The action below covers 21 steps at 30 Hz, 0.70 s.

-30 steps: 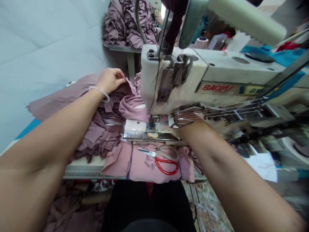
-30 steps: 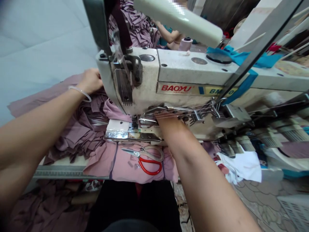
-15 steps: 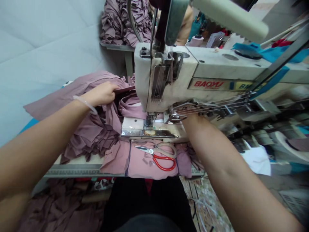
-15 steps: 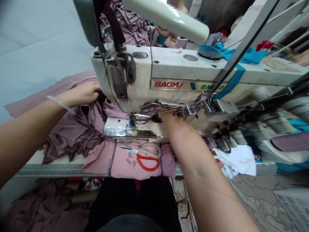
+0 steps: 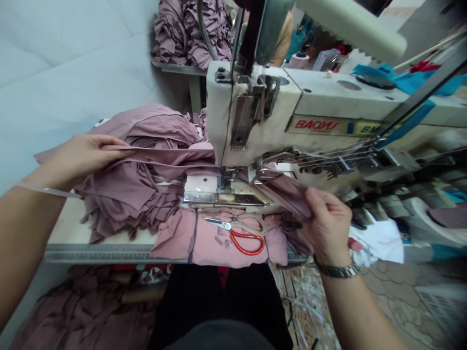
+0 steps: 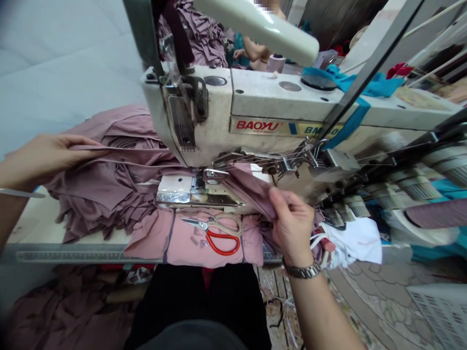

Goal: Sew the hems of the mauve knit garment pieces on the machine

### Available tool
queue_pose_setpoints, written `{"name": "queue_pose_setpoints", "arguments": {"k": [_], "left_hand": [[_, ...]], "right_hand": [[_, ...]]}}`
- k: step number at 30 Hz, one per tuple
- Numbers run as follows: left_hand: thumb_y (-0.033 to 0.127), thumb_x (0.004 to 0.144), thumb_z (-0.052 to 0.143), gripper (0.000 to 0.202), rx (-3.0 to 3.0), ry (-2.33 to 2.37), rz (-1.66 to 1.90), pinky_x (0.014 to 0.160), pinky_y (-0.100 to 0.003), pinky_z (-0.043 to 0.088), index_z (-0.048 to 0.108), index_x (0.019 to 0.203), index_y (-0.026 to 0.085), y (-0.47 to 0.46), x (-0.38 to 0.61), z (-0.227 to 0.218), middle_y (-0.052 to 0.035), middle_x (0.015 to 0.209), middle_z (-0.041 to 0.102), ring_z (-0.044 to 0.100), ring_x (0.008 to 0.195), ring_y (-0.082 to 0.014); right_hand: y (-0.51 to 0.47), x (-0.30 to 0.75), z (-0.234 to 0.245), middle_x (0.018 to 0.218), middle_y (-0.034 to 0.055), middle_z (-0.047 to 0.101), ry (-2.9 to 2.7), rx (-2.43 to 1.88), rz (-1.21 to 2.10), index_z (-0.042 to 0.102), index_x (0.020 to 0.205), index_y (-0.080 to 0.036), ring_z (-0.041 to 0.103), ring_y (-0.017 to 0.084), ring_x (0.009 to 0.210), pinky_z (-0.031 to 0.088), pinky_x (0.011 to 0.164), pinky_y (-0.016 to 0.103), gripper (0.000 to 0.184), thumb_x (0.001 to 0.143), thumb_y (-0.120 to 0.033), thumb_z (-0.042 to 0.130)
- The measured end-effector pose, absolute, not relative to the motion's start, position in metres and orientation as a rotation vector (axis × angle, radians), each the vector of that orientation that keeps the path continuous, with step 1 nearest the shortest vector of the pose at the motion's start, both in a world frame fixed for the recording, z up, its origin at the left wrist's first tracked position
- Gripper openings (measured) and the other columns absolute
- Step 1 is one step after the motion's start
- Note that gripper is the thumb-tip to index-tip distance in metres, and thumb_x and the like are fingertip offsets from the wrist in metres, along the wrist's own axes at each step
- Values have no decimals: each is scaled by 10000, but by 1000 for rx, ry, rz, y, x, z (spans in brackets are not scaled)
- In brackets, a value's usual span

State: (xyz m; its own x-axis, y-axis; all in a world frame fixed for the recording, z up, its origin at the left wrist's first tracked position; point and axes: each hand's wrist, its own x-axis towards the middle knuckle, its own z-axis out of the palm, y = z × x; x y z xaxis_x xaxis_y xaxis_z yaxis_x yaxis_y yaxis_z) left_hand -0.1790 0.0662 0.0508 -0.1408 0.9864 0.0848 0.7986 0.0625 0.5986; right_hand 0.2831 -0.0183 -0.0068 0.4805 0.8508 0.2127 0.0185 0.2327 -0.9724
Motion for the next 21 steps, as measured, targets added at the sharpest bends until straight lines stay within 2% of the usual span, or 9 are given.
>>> {"name": "queue_pose_setpoints", "arguments": {"k": [3,6,8,10,12,13,15,18,21], "left_hand": [[641,567,809,761,1349,1811,954,777,-333,512,685,1061,76,56,-175,57,-85,982,704,575,802,-147],[532,842,656,640,1330,1471,1223,902,-388,516,556,1261,59,46,-153,67,-114,1224,630,585,968,-160],[439,985,456,482,1497,1254,1333,943,-399,518,510,1306,85,34,-124,67,-103,1312,579,587,1056,-172],[438,996,422,442,1791,1142,1280,893,-386,556,554,1243,96,20,-88,57,-103,1235,627,630,1007,-187],[438,921,583,450,2243,1075,853,927,-381,547,567,1258,141,6,-55,37,-97,1226,639,636,1046,-214],[447,876,645,550,2483,1054,751,968,-409,524,525,1320,145,1,-42,26,-116,1272,615,613,1109,-245],[326,888,647,525,2864,1074,655,991,-436,495,497,1361,155,-6,-27,4,-138,1329,574,567,1186,-277],[142,926,542,390,3122,1178,711,919,-418,495,554,1312,195,-10,-24,-13,-121,1274,601,575,1137,-266],[116,923,527,297,3155,1140,782,903,-391,486,611,1206,152,-14,-27,-14,-115,1203,630,584,1069,-246]], "right_hand": [[-29,288,-11,665,-56,597,-614,-1051,771,614,712,-179,537,88,575,489,558,228,337,724,-472,780],[-33,273,-11,651,-58,567,-656,-1039,615,577,688,-176,527,85,575,495,571,226,339,852,-459,664],[-35,255,-8,651,-43,580,-1062,-1085,469,604,714,-174,538,93,574,498,577,231,293,913,-389,605],[-34,237,-6,833,32,682,-1733,-1046,301,668,879,-163,630,155,751,548,711,300,194,922,-339,599],[-29,225,-5,1159,154,661,-2313,-950,52,646,1112,-109,612,267,1054,534,894,418,298,907,-324,619],[-25,223,-5,1267,197,603,-2491,-927,-104,607,1195,-73,567,307,1141,514,934,459,368,904,-299,620],[-16,225,-5,1307,229,565,-2647,-946,-393,534,1294,-27,554,328,1136,522,889,477,420,913,-195,581],[-7,236,-4,1183,198,632,-2672,-894,-589,522,1309,-28,600,280,969,536,752,426,396,920,-97,511],[-6,240,-5,1218,191,623,-2635,-751,-573,589,1198,-33,574,285,1081,530,846,433,292,933,-115,497]]}}
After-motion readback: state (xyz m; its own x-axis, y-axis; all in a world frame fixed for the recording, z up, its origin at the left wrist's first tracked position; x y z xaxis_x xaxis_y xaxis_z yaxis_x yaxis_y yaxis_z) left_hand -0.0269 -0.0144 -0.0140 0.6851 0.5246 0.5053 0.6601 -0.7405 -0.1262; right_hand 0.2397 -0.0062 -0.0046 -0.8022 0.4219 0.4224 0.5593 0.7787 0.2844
